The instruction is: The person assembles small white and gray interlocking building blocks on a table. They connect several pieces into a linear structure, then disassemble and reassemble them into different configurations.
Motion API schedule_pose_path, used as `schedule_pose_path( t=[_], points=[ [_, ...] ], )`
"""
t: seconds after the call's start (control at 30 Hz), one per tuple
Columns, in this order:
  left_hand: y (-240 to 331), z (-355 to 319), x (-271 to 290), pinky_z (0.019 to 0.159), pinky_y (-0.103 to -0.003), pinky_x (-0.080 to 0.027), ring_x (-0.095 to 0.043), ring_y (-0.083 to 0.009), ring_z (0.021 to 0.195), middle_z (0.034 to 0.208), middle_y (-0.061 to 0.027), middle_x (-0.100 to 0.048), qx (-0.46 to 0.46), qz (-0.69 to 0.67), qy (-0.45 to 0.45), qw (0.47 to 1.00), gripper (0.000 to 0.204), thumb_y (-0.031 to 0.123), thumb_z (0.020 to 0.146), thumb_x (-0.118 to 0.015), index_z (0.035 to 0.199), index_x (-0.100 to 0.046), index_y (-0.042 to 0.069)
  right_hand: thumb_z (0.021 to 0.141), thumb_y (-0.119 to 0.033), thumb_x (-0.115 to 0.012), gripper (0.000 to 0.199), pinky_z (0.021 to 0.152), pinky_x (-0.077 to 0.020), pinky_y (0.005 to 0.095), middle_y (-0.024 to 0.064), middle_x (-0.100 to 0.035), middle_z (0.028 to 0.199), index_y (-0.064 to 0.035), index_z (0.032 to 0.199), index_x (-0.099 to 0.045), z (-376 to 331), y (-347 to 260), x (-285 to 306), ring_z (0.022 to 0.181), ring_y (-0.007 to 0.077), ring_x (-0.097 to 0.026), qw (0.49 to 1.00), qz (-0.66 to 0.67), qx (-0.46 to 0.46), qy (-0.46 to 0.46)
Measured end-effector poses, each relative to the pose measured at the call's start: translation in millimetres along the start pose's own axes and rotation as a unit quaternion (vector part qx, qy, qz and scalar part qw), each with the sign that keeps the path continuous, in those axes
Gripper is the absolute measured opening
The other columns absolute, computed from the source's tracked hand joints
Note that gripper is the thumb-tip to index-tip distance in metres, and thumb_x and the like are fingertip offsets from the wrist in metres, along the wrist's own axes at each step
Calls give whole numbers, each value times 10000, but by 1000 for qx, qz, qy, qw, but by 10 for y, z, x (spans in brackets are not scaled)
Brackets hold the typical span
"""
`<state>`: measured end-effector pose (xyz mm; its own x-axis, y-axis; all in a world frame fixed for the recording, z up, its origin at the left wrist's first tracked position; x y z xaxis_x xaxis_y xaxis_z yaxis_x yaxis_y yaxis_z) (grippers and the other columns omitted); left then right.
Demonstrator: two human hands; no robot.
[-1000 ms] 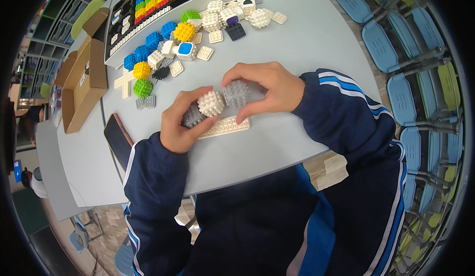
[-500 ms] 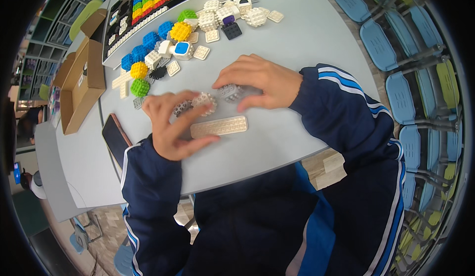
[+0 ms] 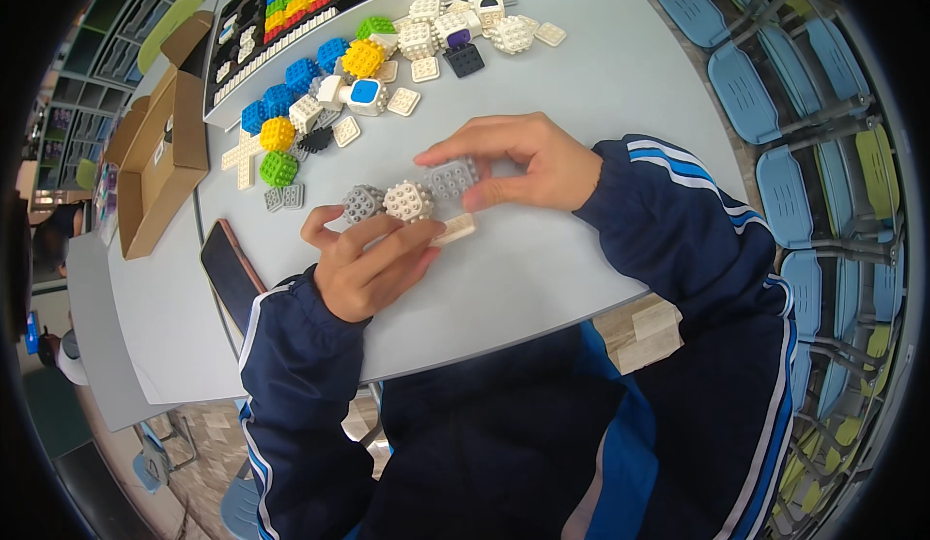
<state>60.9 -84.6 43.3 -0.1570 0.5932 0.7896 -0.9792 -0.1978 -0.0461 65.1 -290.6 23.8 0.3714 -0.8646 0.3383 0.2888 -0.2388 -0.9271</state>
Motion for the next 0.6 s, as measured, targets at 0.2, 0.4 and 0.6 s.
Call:
schedule_pose_path(
  t=[0.2,0.4,0.6],
  points=[
    [-11,-20,138,957,-460,-291,-588,-84,939,1107,137,-716,2,53,43,998,244,189,691,-905,898,-776,173,745,-40,-890,849,836,-509,277,59,-603,1360,-120,1507,-525,16,-72,-60,833,144,-580,993,107,37,15],
    [82,-69,201,960,-453,-289,-571,-72,916,1127,160,-703,8,88,18,996,292,214,701,-913,967,-792,197,734,-63,-893,809,774,-521,272,51,-638,1229,-132,1468,-559,-11,-254,-155,818,142,-592,999,14,14,31],
    [161,-69,267,946,-414,-218,-600,29,898,1082,116,-709,-71,127,7,989,409,185,723,-687,1124,-768,174,789,-91,-872,652,725,-539,260,78,-689,1238,-78,1392,-623,-50,-367,-216,995,175,-645,995,-95,21,37]
  ],
)
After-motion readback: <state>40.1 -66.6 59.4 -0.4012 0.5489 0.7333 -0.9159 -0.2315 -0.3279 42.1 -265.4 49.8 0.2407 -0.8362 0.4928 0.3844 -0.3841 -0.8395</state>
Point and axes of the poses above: each hand's wrist, its own z-axis towards the middle knuckle, its own x-axis out of the back of the hand, y = z × x, the point moved 6 cm from there along z, towards the middle knuckle
